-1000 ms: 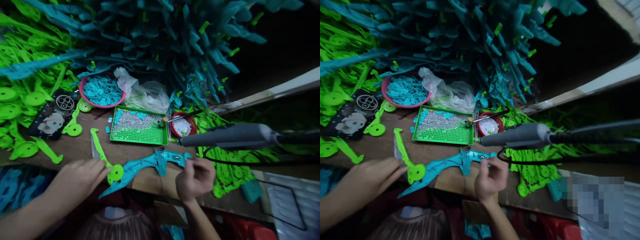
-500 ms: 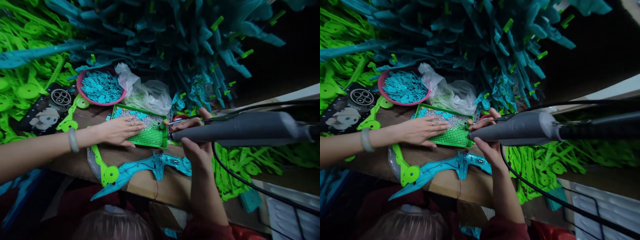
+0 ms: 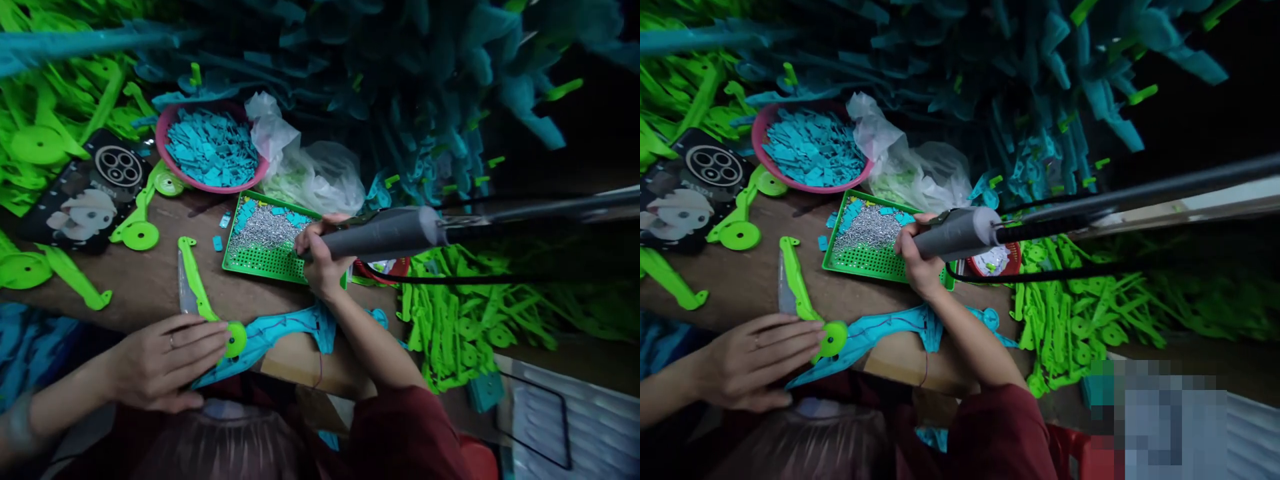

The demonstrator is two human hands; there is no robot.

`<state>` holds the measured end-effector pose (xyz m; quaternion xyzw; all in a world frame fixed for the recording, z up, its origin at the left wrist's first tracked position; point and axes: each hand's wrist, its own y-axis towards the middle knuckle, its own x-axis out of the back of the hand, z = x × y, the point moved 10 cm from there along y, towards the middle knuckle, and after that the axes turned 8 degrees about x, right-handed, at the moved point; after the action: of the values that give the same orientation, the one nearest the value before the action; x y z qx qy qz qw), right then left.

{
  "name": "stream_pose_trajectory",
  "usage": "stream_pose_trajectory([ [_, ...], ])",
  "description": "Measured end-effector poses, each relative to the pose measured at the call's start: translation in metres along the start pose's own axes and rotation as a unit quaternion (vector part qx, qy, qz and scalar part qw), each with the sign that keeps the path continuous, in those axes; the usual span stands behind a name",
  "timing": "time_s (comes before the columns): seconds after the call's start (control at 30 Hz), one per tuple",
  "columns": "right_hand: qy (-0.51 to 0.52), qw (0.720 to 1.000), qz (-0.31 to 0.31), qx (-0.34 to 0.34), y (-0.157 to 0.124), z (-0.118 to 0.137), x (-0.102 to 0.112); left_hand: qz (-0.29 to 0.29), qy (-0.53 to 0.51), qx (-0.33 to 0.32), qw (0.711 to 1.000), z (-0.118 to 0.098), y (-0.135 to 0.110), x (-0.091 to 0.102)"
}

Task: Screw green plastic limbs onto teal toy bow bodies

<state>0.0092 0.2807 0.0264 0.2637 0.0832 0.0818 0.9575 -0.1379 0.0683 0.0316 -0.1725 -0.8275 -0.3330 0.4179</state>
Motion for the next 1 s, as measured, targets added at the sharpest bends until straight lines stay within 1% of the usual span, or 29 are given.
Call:
stream_pose_trajectory([
  [0.03, -0.01, 1.0, 0.002, 0.0, 0.001, 0.0, 0.0, 0.011, -0.007, 0.006, 1.0, -0.001, -0.009, -0.006],
  [0.1, -0.022, 1.0, 0.003, 0.002, 0.002, 0.002, -0.002, 0.022, 0.003, 0.018, 1.0, 0.001, -0.016, -0.015],
  [0.3, -0.021, 1.0, -0.001, 0.001, 0.002, 0.006, -0.006, 0.044, 0.067, 0.016, 0.997, 0.001, -0.003, -0.034],
  [0.4, -0.019, 1.0, -0.015, -0.002, 0.0, 0.008, -0.004, 0.034, 0.095, 0.009, 0.995, -0.005, 0.003, -0.039],
  [0.53, -0.034, 0.999, -0.031, 0.004, -0.002, 0.006, 0.0, -0.001, 0.076, 0.006, 0.997, -0.014, 0.011, -0.04],
  [0.67, -0.056, 0.998, -0.019, -0.006, 0.003, -0.001, -0.003, -0.004, 0.08, 0.012, 0.997, -0.018, 0.017, -0.045],
  [0.73, -0.088, 0.996, -0.031, -0.002, 0.005, 0.011, -0.004, -0.009, 0.09, 0.023, 0.996, -0.017, 0.017, -0.047],
  [0.8, -0.121, 0.991, -0.059, 0.01, -0.002, 0.04, -0.003, -0.019, 0.097, 0.033, 0.995, -0.017, 0.014, -0.048],
  [0.87, -0.119, 0.991, -0.054, 0.0, -0.019, 0.075, -0.006, -0.019, 0.092, 0.044, 0.995, -0.016, 0.011, -0.05],
  [0.9, -0.099, 0.994, -0.029, -0.017, -0.031, 0.09, -0.011, -0.018, 0.084, 0.053, 0.995, -0.014, 0.009, -0.051],
  [0.93, -0.082, 0.995, 0.025, -0.052, -0.046, 0.099, -0.02, -0.017, 0.074, 0.062, 0.995, -0.013, 0.008, -0.051],
  [1.0, -0.063, 0.986, 0.13, -0.086, -0.081, 0.115, -0.035, -0.02, 0.05, 0.079, 0.995, -0.01, 0.006, -0.051],
])
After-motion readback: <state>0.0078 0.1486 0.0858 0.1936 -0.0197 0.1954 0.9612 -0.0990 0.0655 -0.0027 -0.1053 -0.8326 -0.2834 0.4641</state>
